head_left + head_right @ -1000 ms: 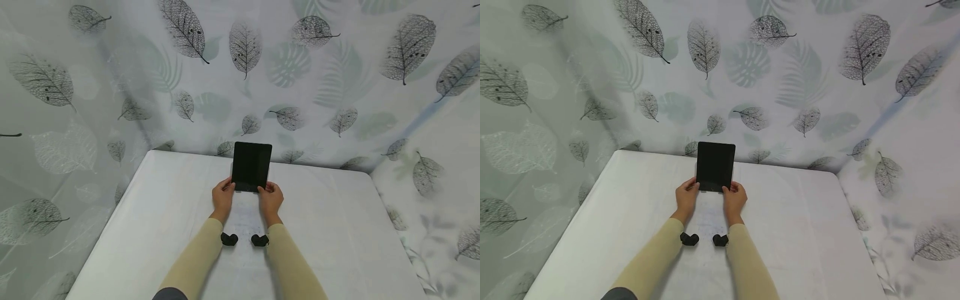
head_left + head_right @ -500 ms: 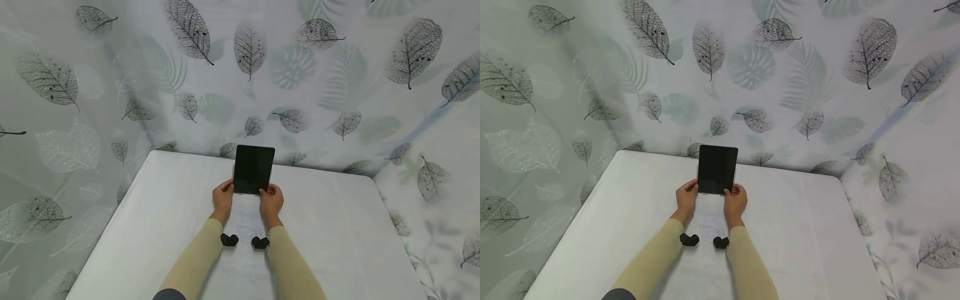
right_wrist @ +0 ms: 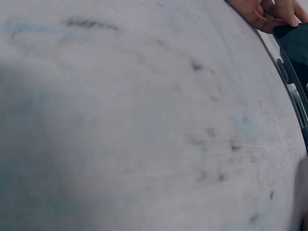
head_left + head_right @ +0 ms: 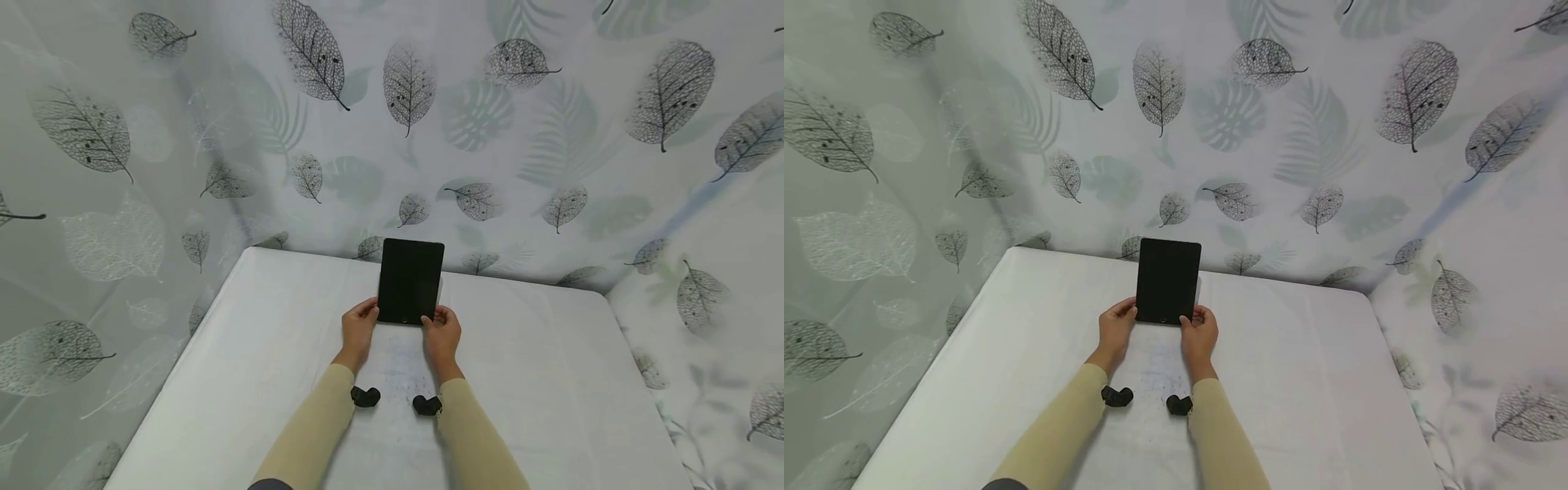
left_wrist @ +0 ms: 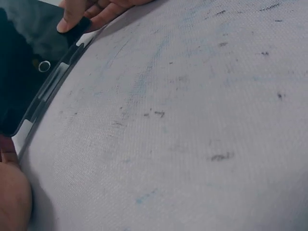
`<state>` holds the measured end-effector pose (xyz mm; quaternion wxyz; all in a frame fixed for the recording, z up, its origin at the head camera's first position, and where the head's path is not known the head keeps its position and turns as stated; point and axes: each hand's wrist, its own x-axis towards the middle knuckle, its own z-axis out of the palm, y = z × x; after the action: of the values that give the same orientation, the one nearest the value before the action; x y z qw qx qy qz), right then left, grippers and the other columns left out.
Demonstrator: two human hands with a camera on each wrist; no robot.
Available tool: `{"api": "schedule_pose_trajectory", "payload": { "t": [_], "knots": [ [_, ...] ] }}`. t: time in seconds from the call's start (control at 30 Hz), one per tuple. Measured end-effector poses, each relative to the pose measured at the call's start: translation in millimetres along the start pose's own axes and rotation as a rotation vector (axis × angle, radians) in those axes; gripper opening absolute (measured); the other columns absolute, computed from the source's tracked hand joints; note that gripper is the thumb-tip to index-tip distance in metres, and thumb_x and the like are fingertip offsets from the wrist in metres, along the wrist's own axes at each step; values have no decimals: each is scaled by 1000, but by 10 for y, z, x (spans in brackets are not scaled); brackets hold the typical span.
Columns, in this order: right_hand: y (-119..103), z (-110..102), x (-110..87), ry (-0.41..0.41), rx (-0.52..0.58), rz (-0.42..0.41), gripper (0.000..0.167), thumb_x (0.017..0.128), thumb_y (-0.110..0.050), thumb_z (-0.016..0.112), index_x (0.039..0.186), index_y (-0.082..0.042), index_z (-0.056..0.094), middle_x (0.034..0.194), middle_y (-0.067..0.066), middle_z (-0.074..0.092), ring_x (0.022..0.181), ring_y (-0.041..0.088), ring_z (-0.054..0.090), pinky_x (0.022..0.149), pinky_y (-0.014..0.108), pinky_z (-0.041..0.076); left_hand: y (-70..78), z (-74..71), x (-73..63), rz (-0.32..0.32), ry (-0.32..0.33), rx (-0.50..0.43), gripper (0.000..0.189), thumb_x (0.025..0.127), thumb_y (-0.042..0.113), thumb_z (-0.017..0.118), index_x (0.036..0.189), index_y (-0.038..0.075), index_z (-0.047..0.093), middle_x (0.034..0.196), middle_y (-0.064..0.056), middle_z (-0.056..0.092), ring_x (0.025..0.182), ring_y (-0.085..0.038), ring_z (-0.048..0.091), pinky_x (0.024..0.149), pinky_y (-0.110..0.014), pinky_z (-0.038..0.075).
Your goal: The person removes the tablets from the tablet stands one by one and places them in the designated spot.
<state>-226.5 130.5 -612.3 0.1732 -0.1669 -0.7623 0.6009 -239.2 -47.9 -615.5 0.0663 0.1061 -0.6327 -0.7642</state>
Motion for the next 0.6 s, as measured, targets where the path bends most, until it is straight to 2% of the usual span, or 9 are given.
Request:
{"api": "schedule_pose_trajectory", "payload": {
  "t": [0.07, 0.17, 0.33, 0.6],
  "knots": [
    [8, -7, -17, -11, -4, 3, 31, 89, 1, 79, 116, 4, 64, 108, 21, 67, 102, 32, 63, 92, 41, 51, -6, -14, -11, 1, -5, 4, 27, 99, 0, 68, 125, -1, 75, 125, -16, 74, 107, -9, 67, 85, -13, 54],
    [-1, -27, -55, -38, 2, 6, 31, 89, 1, 80, 115, 3, 64, 107, 20, 69, 98, 27, 64, 86, 31, 52, 19, -38, -36, -9, -5, -13, 26, 99, 0, 68, 125, -1, 75, 124, -15, 75, 105, -10, 66, 85, -14, 54],
    [-40, -75, -115, -84, 80, -1, 31, 88, 5, 79, 115, 4, 63, 105, 22, 70, 92, 22, 65, 78, 17, 51, 102, -75, -102, -39, -9, -45, 26, 100, -1, 67, 125, 0, 75, 123, -12, 74, 104, -10, 64, 84, -14, 54],
    [-78, -75, -210, -77, 188, -43, 32, 84, 11, 78, 112, 4, 64, 98, 13, 68, 88, 14, 64, 75, 14, 52, 231, -120, -191, -16, 20, 17, 26, 99, -3, 66, 123, 0, 76, 122, -14, 75, 106, -11, 66, 84, -13, 54]
  ]
}}
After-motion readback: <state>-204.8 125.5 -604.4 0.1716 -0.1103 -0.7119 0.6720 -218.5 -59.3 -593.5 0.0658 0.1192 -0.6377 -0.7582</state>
